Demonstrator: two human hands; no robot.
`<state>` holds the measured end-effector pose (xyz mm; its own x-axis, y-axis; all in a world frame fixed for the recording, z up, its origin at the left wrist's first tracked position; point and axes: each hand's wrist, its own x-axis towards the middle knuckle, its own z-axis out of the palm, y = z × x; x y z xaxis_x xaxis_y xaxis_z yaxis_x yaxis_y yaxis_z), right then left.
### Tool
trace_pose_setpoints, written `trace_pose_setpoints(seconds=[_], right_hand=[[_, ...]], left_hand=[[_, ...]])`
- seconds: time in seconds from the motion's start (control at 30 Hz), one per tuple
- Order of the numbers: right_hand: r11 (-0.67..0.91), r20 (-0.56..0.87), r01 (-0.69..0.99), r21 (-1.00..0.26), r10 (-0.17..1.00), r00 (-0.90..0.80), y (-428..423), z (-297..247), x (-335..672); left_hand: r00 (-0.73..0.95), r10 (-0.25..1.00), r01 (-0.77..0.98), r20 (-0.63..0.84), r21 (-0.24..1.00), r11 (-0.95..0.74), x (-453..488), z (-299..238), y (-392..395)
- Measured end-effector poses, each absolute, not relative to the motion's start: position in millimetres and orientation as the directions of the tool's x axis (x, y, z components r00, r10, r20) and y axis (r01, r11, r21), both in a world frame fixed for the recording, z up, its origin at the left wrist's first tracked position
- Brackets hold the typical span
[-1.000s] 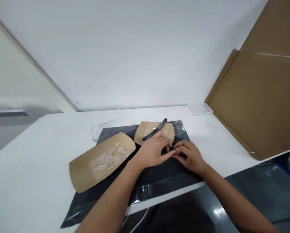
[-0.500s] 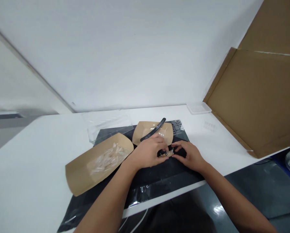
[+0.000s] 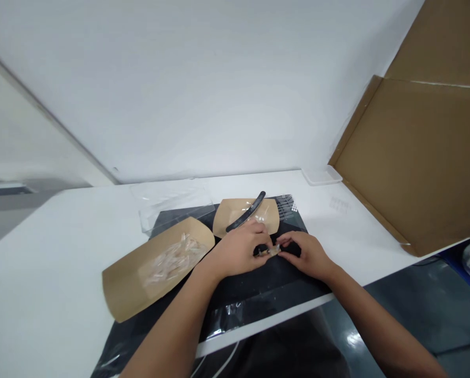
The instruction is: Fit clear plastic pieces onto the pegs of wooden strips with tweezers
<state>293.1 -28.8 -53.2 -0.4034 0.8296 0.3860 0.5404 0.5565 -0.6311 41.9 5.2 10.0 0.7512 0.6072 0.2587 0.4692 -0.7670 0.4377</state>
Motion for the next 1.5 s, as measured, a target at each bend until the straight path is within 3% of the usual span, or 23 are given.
trace_pose_setpoints(seconds=[0.23, 0.6, 0.87, 1.5], right_hand=[[0.558, 0.384, 0.542, -0.628, 0.828, -0.408, -29.3, -52.0, 292.7], [0.562, 0.381, 0.545, -0.622, 0.826, -0.416, -30.2, -50.9, 292.4], [0.559, 0.381, 0.544, -0.626, 0.828, -0.413, -30.2, -51.5, 293.4], [0.544, 0.359, 0.546, -0.637, 0.836, -0.415, -30.4, -50.7, 293.2]], left_hand=[[0.739, 0.64, 0.508, 0.21, 0.452, -0.734, 41.7, 9.8, 5.7], [0.699, 0.654, 0.45, 0.291, 0.532, -0.717, 45.7, 18.5, 0.1], [0.679, 0.694, 0.552, 0.238, 0.457, -0.697, 45.7, 12.1, 3.2], [0.646, 0.707, 0.528, 0.286, 0.502, -0.685, 43.3, 8.1, 4.0]])
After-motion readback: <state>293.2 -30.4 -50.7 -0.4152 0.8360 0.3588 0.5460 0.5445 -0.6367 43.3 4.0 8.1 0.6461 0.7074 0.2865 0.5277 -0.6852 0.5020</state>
